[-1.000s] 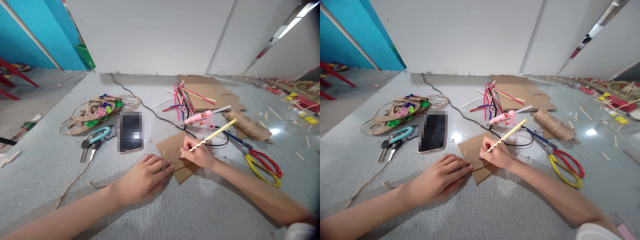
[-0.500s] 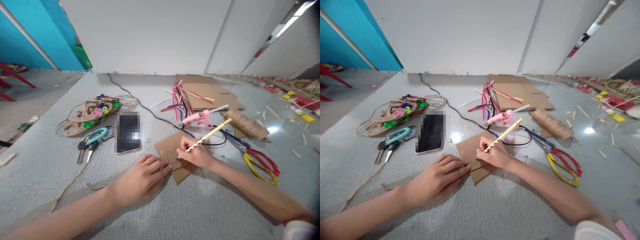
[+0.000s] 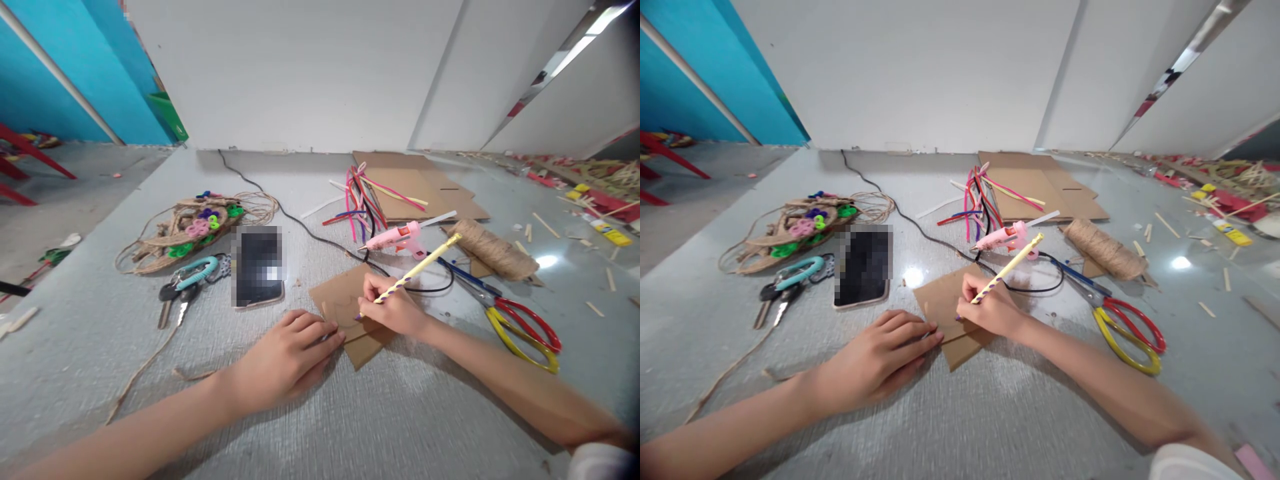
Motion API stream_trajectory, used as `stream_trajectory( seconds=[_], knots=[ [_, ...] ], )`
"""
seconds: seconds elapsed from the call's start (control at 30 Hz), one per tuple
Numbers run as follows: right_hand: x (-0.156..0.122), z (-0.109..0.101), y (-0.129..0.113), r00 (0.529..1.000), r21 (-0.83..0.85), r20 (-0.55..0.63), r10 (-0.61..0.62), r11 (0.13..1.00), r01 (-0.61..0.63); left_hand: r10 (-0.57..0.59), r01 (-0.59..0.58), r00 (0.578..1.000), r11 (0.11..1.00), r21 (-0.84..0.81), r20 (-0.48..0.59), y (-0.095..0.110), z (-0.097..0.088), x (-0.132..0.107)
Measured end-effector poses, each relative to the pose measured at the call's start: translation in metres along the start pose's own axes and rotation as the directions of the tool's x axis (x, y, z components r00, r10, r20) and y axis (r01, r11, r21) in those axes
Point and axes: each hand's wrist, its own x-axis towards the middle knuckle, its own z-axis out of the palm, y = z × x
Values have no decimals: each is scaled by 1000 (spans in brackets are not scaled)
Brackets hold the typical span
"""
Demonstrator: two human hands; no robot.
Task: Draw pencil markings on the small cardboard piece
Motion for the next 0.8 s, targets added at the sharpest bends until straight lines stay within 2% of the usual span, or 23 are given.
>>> stream_trajectory(
  seconds=[0.33,0.6,0.67,0.8],
  knots=[
    [0,0,-1,999,44,-21,35,998,-34,-1,1,1000,1000,-7,7,1,-2,1],
    [0,0,-1,1000,0,-5,15,1000,-15,-10,10,1000,1000,-18,29,0,0,0],
    [0,1,-1,1000,30,-13,19,999,-19,-10,10,1000,1000,-16,27,0,0,0],
    [0,-2,2,992,216,-88,92,974,-71,-4,5,1000,1000,-7,18,0,-1,-1]
  ],
)
